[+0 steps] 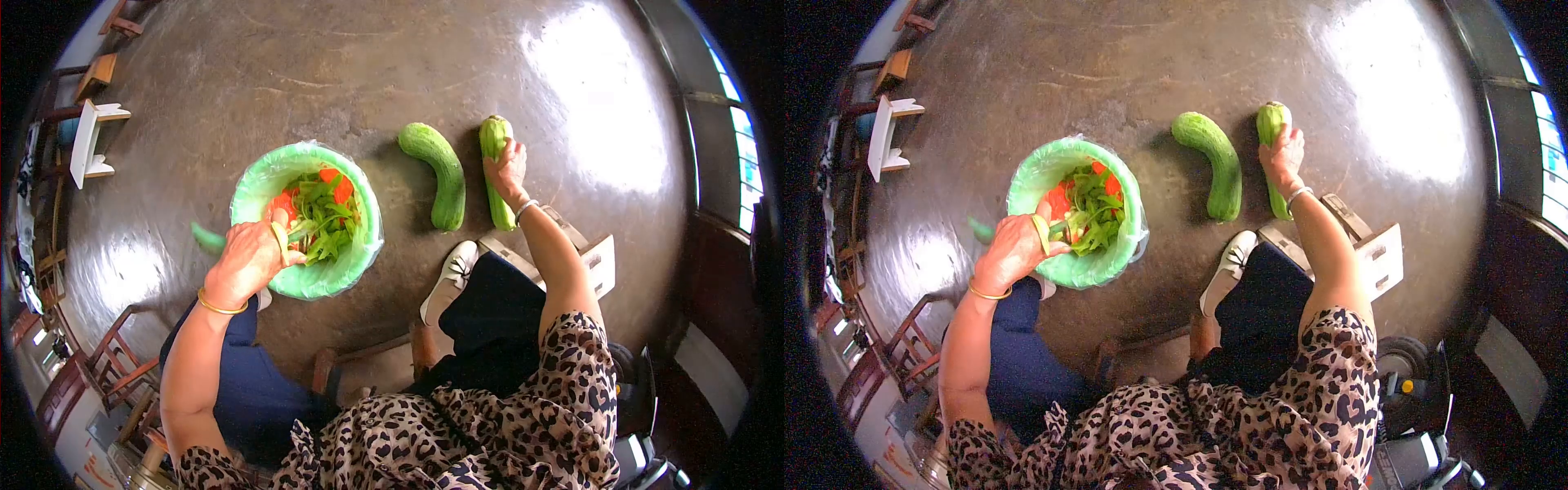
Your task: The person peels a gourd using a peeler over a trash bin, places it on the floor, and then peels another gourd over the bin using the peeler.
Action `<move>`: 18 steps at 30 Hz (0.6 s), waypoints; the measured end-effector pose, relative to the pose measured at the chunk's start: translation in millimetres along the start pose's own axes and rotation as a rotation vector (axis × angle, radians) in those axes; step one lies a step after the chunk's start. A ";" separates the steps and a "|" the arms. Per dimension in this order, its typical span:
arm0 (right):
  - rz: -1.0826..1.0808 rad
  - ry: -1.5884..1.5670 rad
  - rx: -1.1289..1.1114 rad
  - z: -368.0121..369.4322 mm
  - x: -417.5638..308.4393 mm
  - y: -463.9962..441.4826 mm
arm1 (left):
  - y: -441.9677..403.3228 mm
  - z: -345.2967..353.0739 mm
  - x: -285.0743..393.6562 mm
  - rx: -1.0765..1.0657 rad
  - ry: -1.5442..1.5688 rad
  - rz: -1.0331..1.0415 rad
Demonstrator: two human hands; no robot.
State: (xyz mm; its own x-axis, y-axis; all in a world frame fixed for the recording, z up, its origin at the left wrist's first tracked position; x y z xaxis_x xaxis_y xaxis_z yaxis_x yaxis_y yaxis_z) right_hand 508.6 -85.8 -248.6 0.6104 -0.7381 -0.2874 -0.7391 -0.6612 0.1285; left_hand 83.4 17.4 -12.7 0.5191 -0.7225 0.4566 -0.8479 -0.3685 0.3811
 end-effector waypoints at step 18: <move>0.036 -0.030 -0.469 22.6 -82.9 50.9 | 25.1 -28.0 7.4 0.182 -0.031 0.109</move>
State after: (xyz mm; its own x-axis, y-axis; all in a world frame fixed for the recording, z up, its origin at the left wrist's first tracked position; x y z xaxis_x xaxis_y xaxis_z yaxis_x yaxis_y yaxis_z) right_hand 413.9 -55.2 -239.6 0.5732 -0.7620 -0.3014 -0.5470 -0.6297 0.5516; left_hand 68.9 19.2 22.8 0.4223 -0.7803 0.4613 -0.9057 -0.3849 0.1779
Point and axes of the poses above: each hand's wrist, its own y-axis away from the middle knuckle, its own z-axis out of the palm, x = y × z, the point moved 7 cm from there along -y, towards the middle knuckle, and after that the axes turned 14 degrees about z, right-handed, at the moved point
